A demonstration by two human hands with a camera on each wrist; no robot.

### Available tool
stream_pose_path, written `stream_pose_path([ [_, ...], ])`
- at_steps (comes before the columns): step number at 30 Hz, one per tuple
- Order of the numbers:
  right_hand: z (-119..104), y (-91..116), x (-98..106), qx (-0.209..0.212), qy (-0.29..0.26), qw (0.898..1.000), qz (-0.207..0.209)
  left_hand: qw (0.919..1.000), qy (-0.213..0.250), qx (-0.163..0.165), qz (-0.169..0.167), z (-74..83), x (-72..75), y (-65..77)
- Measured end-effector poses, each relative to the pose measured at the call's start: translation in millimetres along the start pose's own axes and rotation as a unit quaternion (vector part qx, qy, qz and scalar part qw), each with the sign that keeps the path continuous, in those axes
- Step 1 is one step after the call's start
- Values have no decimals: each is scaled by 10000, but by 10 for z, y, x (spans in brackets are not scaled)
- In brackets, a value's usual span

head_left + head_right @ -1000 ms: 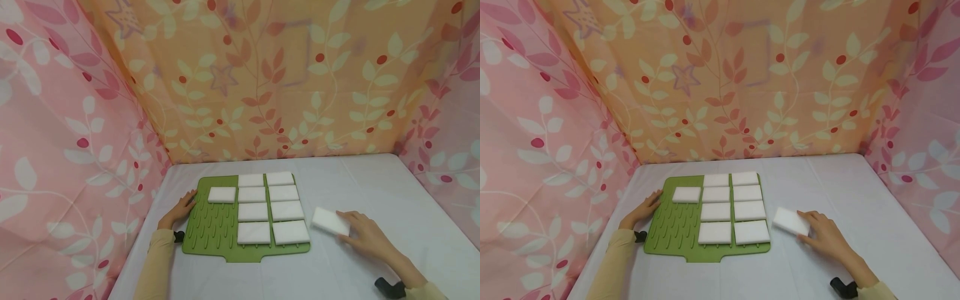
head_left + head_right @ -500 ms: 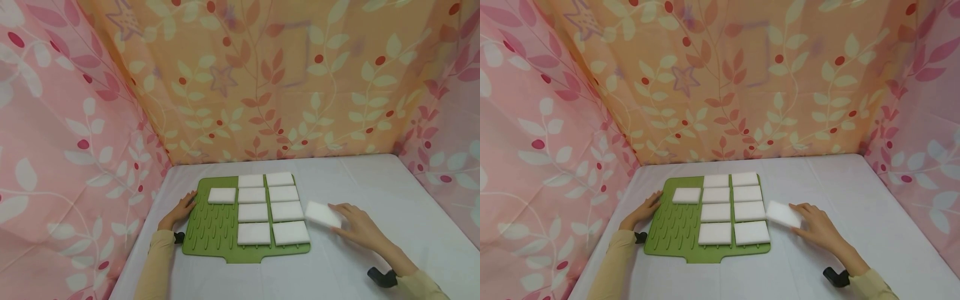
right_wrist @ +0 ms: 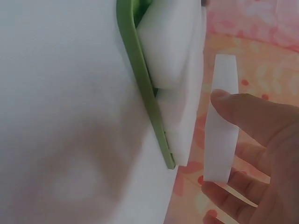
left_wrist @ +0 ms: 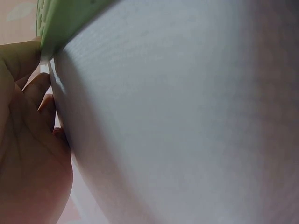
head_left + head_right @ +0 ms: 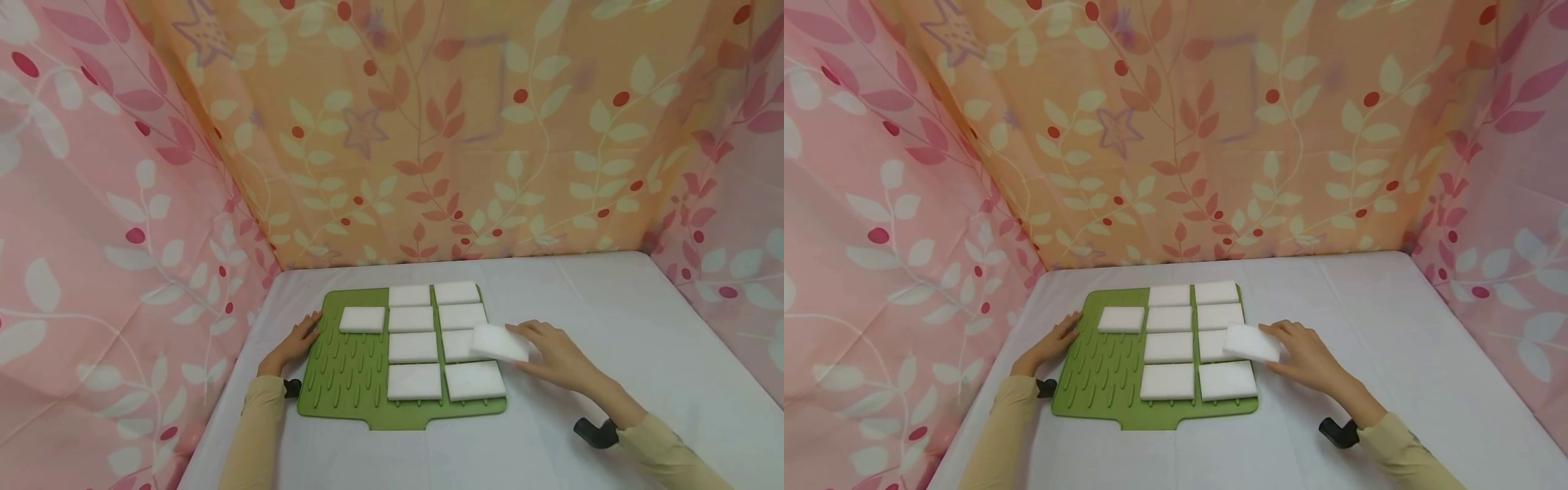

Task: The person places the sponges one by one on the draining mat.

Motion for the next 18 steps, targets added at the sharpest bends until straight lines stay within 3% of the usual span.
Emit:
stream_pose_path([
  [10, -227, -275, -179, 102, -83, 9992, -382, 9997, -88, 201, -86, -13, -14, 17],
  [18, -425, -495, -311, 338, -309, 9979, -447, 9996, -234, 124, 47, 16, 6, 10],
])
Point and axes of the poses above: each hand's wrist, its own y-axis away from the middle knuckle, its own x-axis out of the back of the hand, z = x × y, the point moved 9 cm from there along -y, towards the middle knuckle, and after that the axes turned 7 degrees about z, right-handed, at the moved point
